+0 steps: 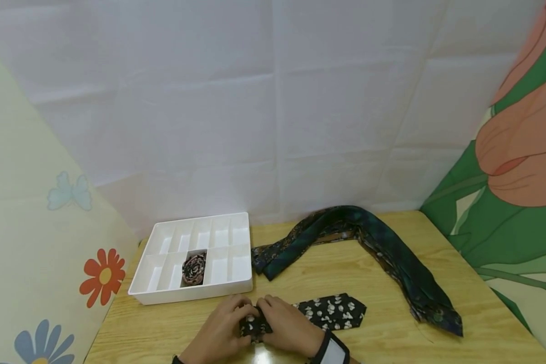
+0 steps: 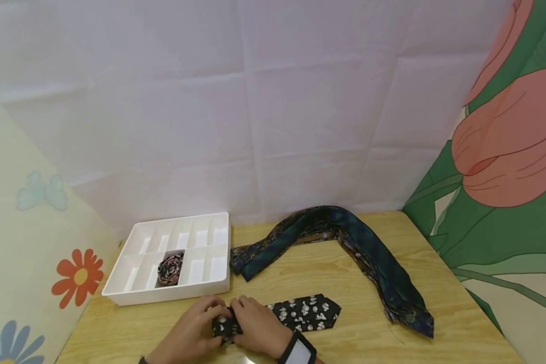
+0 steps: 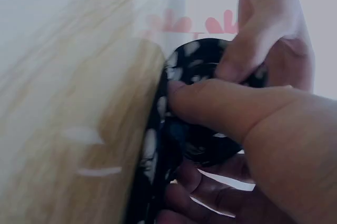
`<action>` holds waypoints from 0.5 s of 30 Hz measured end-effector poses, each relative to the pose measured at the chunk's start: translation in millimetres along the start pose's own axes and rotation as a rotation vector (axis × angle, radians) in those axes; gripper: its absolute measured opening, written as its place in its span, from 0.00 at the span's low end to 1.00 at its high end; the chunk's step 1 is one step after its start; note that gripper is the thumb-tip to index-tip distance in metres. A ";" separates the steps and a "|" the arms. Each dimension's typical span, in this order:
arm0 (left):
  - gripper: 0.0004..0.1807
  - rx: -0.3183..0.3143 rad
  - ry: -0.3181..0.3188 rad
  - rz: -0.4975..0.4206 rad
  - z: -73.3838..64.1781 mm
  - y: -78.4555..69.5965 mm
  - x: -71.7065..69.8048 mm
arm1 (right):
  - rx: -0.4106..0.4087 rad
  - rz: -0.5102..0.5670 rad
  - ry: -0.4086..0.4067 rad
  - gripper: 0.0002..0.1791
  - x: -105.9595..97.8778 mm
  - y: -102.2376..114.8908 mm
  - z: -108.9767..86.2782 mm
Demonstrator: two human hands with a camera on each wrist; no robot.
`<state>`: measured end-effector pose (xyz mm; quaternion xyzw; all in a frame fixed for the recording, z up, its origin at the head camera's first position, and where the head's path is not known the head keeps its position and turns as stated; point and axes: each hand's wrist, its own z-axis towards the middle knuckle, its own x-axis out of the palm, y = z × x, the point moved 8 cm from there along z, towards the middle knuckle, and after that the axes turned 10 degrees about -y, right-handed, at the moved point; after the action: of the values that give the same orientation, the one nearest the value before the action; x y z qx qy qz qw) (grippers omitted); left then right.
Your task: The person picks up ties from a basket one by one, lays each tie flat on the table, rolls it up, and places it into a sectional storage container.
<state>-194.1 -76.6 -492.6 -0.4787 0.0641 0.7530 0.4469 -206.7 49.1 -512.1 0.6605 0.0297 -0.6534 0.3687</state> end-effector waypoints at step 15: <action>0.24 -0.057 0.068 -0.007 -3.7 2.9 9.5 | -0.020 -0.009 -0.018 0.25 -4.6 1.5 -2.3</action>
<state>-195.1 -74.5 -502.9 -0.5167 0.0561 0.7363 0.4334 -204.6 51.3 -507.6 0.6505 0.0361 -0.6608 0.3727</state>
